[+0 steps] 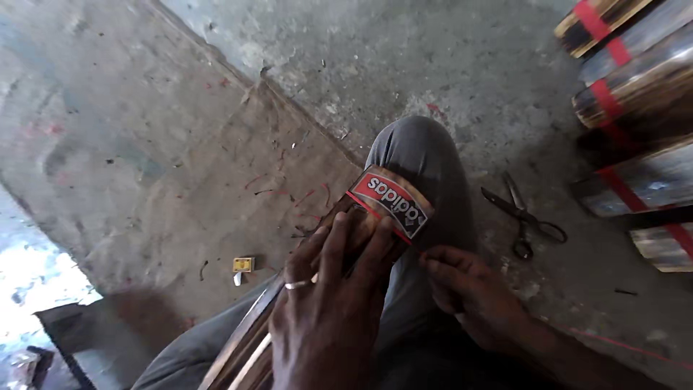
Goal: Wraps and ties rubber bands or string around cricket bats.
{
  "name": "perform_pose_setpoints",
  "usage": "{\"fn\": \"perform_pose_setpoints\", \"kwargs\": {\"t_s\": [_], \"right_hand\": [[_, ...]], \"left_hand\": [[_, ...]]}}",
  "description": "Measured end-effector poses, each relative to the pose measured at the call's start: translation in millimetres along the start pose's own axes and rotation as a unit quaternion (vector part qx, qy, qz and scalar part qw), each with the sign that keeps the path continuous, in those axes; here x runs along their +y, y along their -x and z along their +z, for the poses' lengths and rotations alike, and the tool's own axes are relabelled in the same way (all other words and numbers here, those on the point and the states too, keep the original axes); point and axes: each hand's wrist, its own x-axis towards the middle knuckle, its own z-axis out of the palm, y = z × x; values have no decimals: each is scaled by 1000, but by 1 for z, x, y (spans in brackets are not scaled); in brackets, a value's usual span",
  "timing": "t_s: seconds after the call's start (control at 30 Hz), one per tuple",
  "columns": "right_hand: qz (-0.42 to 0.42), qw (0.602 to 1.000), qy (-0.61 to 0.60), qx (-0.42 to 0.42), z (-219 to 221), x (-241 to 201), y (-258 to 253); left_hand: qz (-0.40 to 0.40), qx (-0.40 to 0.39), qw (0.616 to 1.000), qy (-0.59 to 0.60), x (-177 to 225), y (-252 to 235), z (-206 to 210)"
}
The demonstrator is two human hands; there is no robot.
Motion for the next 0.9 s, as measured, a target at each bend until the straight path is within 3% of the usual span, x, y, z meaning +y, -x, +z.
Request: {"fn": "perform_pose_setpoints", "kwargs": {"t_s": [0.13,0.33,0.43,0.5,0.57,0.63,0.73,0.8,0.9], "right_hand": [[-74,995,37,-55,20,-18,0],[-150,982,31,-109,36,-36,2],[-135,986,44,-83,35,-32,-4],[-119,989,64,-57,34,-30,-13],[-104,991,82,-35,35,-32,-24],[-90,992,91,-9,39,-35,-33],[-73,989,130,10,44,-34,-33],[-61,987,144,22,37,-27,-25],[-35,987,142,64,16,-14,-10]], "left_hand": [[6,-125,969,213,-33,-13,-32],[-14,-270,810,520,-54,-18,-31],[-4,-289,774,563,-60,-22,-18],[-7,-227,827,514,-62,-20,-20],[-25,-106,926,362,-56,-13,-29],[-56,2,982,182,-34,1,-20],[-94,1,995,35,4,23,26],[-112,8,994,11,15,29,53],[-120,11,993,9,14,27,58]]}}
